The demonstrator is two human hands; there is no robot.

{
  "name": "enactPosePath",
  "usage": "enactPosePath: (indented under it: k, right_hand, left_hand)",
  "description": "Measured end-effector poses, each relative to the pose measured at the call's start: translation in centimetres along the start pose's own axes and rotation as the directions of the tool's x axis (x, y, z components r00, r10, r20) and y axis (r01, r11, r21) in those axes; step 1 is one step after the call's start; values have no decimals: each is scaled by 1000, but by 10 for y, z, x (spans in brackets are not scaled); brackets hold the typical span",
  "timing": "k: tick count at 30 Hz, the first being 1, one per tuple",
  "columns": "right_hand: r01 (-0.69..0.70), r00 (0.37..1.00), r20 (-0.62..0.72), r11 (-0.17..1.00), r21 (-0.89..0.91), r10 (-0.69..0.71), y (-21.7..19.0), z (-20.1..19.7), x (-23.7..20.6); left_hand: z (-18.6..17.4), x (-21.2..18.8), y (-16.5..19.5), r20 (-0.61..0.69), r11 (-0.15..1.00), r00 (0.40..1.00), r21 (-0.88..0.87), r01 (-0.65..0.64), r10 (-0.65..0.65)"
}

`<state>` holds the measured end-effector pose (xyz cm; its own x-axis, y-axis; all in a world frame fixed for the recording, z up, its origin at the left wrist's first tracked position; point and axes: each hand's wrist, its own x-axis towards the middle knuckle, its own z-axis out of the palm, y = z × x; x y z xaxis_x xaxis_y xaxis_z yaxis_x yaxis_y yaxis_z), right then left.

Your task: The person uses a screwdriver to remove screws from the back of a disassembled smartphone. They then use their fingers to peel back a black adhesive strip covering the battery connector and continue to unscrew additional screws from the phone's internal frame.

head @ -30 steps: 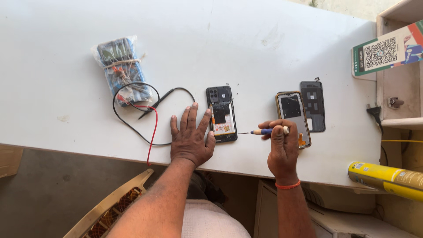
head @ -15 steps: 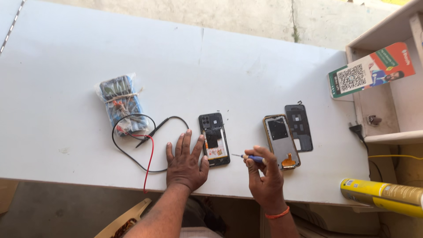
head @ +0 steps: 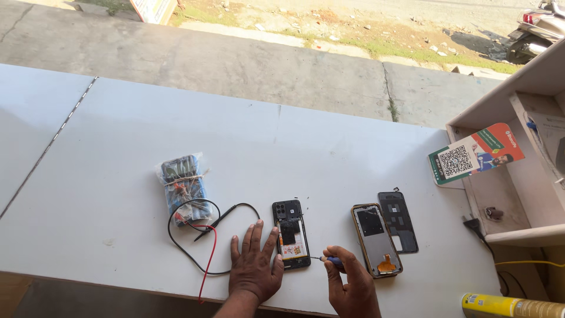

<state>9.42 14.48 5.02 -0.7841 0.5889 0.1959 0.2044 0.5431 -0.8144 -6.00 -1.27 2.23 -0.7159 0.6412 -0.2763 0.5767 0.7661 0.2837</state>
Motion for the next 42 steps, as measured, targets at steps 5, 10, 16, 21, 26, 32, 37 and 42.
enactPosePath:
  k: [5, 10, 16, 21, 26, 32, 37, 42]
  right_hand:
    - [-8, 999, 41, 1000, -15, 8, 9, 0, 4]
    - [-133, 983, 114, 988, -80, 142, 20, 3, 4]
    - [-173, 977, 107, 981, -91, 182, 43, 10, 4]
    - [-159, 981, 95, 982, -100, 169, 48, 9, 5]
    - [17, 997, 70, 998, -63, -12, 27, -3, 1]
    - [-76, 996, 50, 993, -89, 80, -3, -10, -6]
    - [125, 992, -6, 990, -69, -126, -10, -11, -3]
    - [142, 990, 28, 989, -50, -141, -10, -10, -1]
  left_hand:
    - [-7, -1, 2, 53, 1000, 999, 2, 11, -11]
    - [-11, -1, 3, 80, 1000, 997, -10, 18, -18]
    - [-10, 0, 1, 122, 999, 992, -24, 34, -31]
    - [-8, 0, 2, 133, 998, 990, -34, 46, -41]
    - [-2, -1, 0, 23, 1000, 1000, -4, 12, -12]
    - [6, 0, -1, -32, 1000, 999, 29, 0, 1]
    - [9, 1, -3, -82, 999, 997, 37, -8, 11]
    - [10, 1, -2, -88, 999, 996, 40, -10, 14]
